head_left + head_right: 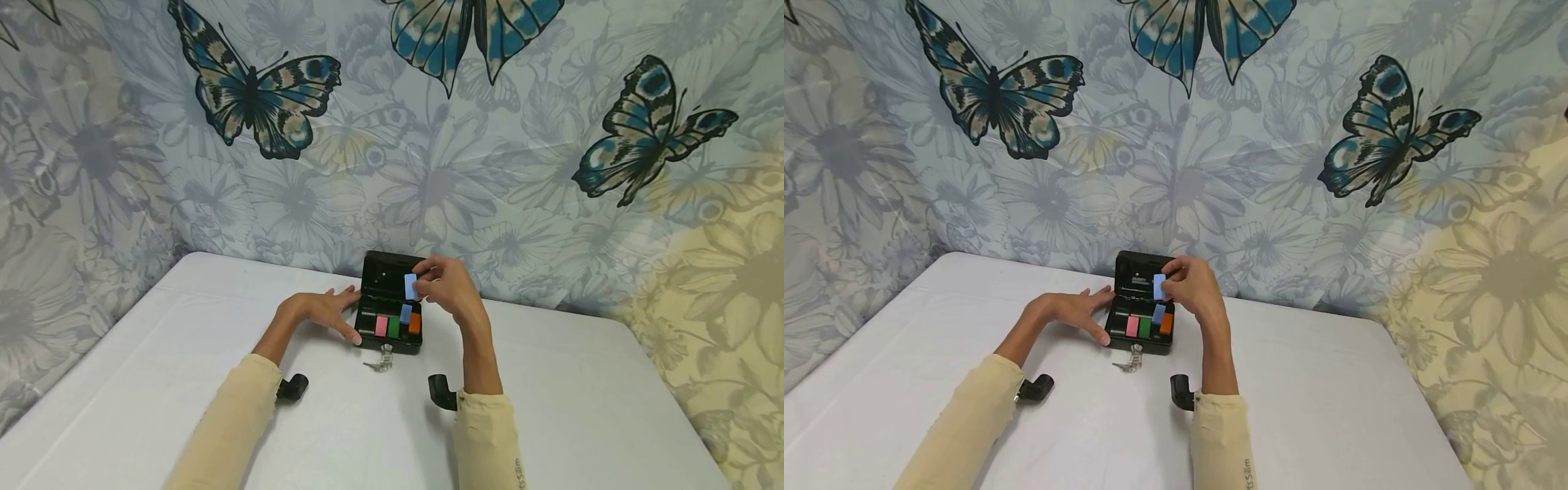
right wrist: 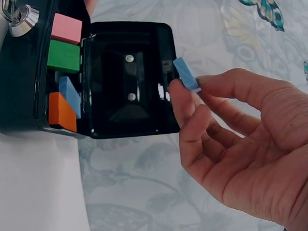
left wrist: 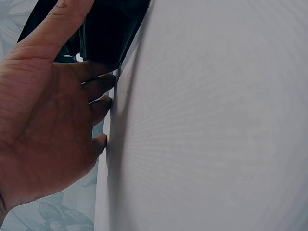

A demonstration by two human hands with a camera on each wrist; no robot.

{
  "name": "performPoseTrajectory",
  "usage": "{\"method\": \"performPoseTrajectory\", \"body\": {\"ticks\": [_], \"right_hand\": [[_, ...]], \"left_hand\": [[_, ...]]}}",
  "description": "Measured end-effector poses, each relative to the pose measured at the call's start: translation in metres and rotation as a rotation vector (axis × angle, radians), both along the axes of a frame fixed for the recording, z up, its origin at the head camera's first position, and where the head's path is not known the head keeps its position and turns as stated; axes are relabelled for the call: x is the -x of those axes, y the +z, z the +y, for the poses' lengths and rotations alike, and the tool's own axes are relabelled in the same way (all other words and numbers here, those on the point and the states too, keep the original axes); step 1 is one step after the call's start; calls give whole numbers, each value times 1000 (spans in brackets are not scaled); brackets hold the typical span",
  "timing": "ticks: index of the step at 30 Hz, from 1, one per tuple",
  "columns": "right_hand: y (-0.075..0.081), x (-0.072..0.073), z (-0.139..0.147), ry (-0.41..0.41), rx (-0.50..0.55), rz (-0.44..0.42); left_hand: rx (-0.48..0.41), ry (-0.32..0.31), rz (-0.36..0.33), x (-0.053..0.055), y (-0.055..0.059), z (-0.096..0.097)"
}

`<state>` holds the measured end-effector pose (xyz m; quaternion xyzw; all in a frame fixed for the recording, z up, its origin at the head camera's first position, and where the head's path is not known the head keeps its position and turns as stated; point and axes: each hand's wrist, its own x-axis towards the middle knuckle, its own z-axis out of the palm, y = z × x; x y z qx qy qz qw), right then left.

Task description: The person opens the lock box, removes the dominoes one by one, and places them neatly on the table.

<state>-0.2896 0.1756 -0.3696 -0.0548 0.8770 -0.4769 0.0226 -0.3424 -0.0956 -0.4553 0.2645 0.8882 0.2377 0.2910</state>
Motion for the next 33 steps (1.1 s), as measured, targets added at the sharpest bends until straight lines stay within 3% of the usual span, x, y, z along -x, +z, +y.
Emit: {"method": "performPoseTrajectory", "body": {"ticks": [33], "right_hand": [[2, 0, 26, 4, -13, -20]], "left_hand": [[3, -1, 1, 2, -1, -1]]}}
